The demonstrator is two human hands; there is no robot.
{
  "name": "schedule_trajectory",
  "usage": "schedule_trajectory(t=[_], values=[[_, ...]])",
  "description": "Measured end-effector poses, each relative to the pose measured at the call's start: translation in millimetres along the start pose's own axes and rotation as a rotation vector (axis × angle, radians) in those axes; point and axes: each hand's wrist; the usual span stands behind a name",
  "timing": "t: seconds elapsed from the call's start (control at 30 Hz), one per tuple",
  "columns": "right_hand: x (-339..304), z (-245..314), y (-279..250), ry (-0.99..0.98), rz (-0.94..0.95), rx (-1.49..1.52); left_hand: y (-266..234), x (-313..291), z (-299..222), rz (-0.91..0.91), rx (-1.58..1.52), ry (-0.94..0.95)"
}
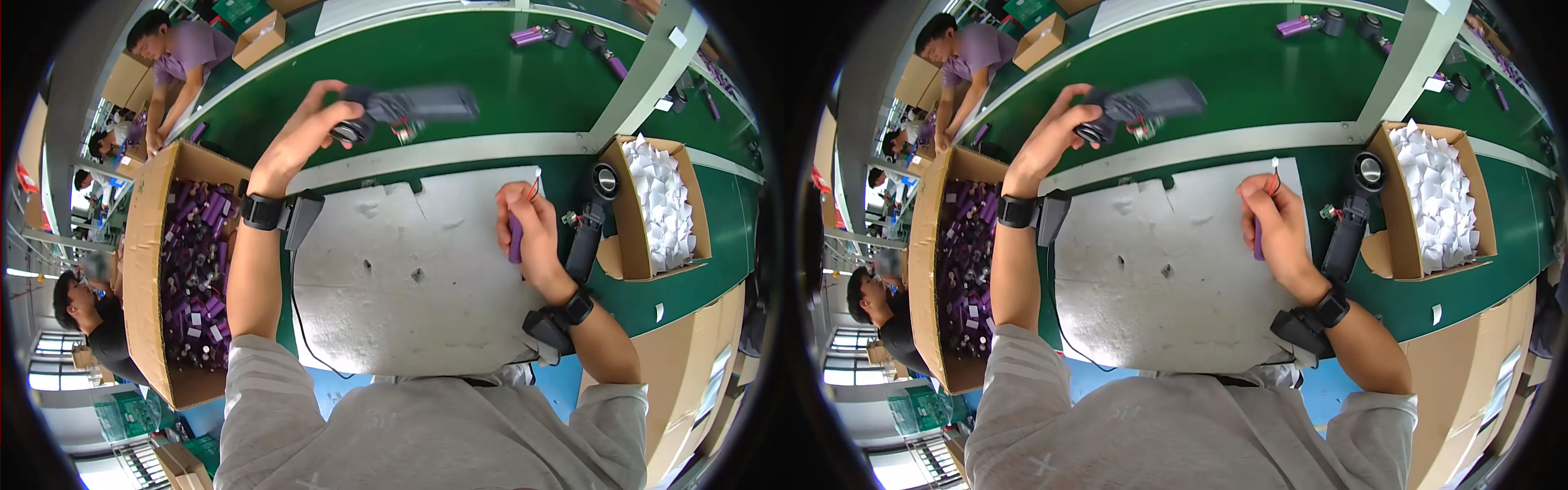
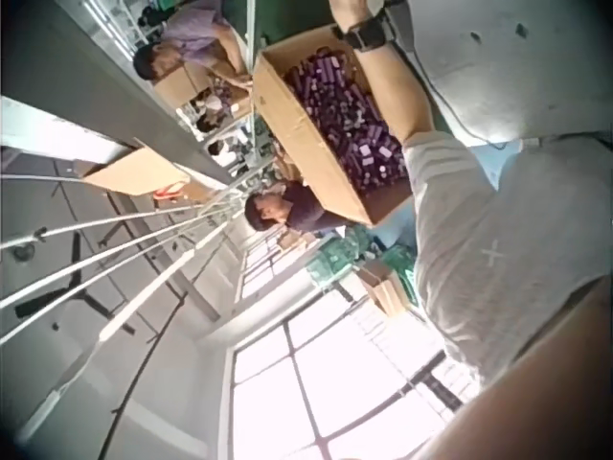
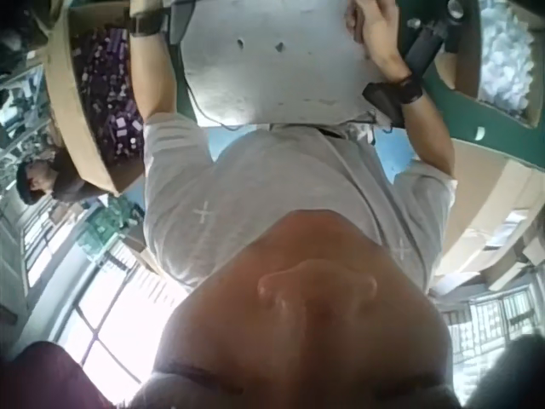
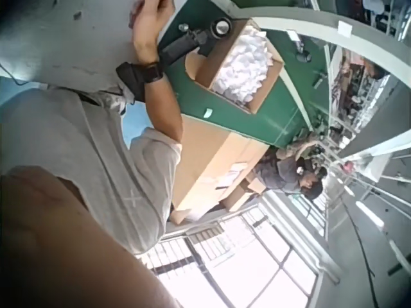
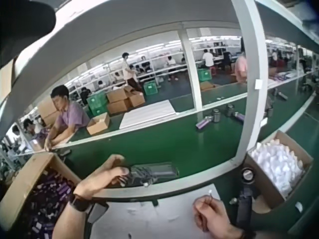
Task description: The person assembles portable fans by peeling backing paper from battery packs, plugging the battery wire connectors into the circuit boards inside the fan housings, fitting the batteries into the housings, and placing the assembled units onto the conveyor line.
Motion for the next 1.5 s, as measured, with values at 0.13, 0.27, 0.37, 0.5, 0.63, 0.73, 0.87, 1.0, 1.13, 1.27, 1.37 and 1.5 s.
schedule_trajectory(t=[0.13, 0.27, 0.37, 0.5, 0.63, 0.73, 0.87, 1.0, 1.13, 1.27, 1.37, 1.5], values=[[9.2, 5.8, -1.6, 0.075, 0.247, -0.350, 58.4, -31.3, 4.7, 0.315, 0.417, -0.049], [1.7, -5.4, 5.9, -0.002, 0.340, -0.767, 99.9, -38.3, 15.0, 0.264, 0.409, -0.091], [-4.5, 4.5, 20.3, 0.087, 0.207, -0.738, 114.7, -56.2, 31.3, 0.170, 0.284, -0.011], [-7.8, 3.7, 22.8, 0.113, 0.139, -0.840, 131.1, -75.0, 61.0, 0.136, 0.155, 0.194], [-11.4, 4.2, 26.2, 0.107, 0.134, -0.940, 134.5, -80.2, 72.2, 0.300, 0.094, 0.325], [-13.7, -4.5, 25.5, 0.005, 0.104, -1.037, 132.9, -78.5, 75.9, 0.413, -0.035, 0.341], [-7.1, -11.1, 26.2, -0.294, 0.136, -1.214, 128.5, -80.4, 80.0, 0.400, 0.041, 0.485], [-6.1, -12.1, 29.2, -0.406, 0.243, -1.292, 126.3, -79.3, 83.1, 0.439, 0.078, 0.454], [-8.0, -15.3, 29.0, -0.364, 0.248, -1.282, 127.8, -78.6, 88.6, 0.394, 0.106, 0.532], [-8.5, -14.7, 28.5, -0.314, 0.255, -1.248, 128.9, -77.7, 92.6, 0.351, 0.167, 0.563], [-8.4, -14.7, 29.0, -0.300, 0.269, -1.254, 127.9, -78.4, 92.0, 0.366, 0.115, 0.525], [-9.9, -14.8, 32.1, -0.331, 0.302, -1.263, 129.4, -79.6, 91.8, 0.383, 0.028, 0.474]])
Point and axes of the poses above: each hand's wrist, its own x-axis towards the middle knuckle, its own y-axis out of the palm, z = x × y, and after that the axes turned 14 degrees about z, right-handed
